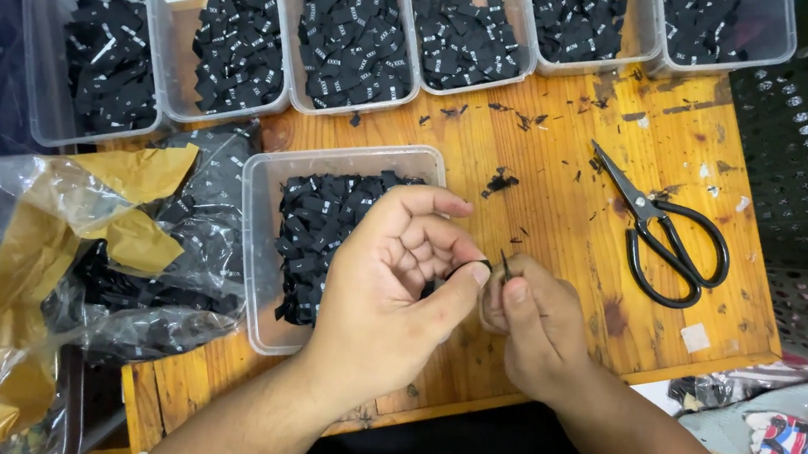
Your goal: Trimming excess material from small black plastic components using hand snips at a workbench.
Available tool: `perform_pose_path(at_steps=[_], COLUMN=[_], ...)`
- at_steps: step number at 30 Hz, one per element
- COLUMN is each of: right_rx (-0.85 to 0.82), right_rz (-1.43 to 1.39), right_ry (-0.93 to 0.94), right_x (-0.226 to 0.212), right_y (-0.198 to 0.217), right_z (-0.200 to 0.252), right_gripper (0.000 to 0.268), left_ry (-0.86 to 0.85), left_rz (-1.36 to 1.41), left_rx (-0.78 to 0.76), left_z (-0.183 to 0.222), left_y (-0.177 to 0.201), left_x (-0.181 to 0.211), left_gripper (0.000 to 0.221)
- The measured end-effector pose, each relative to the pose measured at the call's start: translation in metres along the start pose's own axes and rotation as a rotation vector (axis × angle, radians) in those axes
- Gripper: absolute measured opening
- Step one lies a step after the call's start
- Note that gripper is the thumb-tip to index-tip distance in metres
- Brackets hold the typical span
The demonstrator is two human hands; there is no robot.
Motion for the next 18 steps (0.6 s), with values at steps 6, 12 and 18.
perform_pose_path(at_steps=[6, 12, 18], right_rx=[-0.036, 0.012, 0.018], right_rz=[-0.027, 0.119, 0.139], right_ry=[0.004, 0.038, 0.016], right_x=[0.0003, -0.0090, -0.0004], right_y=[-0.0014, -0.0036, -0.0010], right_z=[0.0006, 0.0010, 0.0027], right_gripper=[0.037, 0.036, 0.035], left_ry=[-0.017, -0.046, -0.031], left_rz=[0.018, 0.014, 0.012], left_rx=[0.003, -0.010, -0.015], left_z=[0.0006, 0.0004, 0.0001], left_y=[0.0000, -0.0007, -0.0025], left_x=[-0.0004, 0.0016, 0.0008], left_gripper=[0.036, 0.036, 0.034])
Point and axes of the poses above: each hand's wrist, its own z-axis away from the middle knuckle, its own y-axis out of the back of the hand, x = y × z, the point moved 9 cm from there along -z, towards the middle knuckle, and after that the axes turned 15 degrees about -y, right-handed, at the moved point
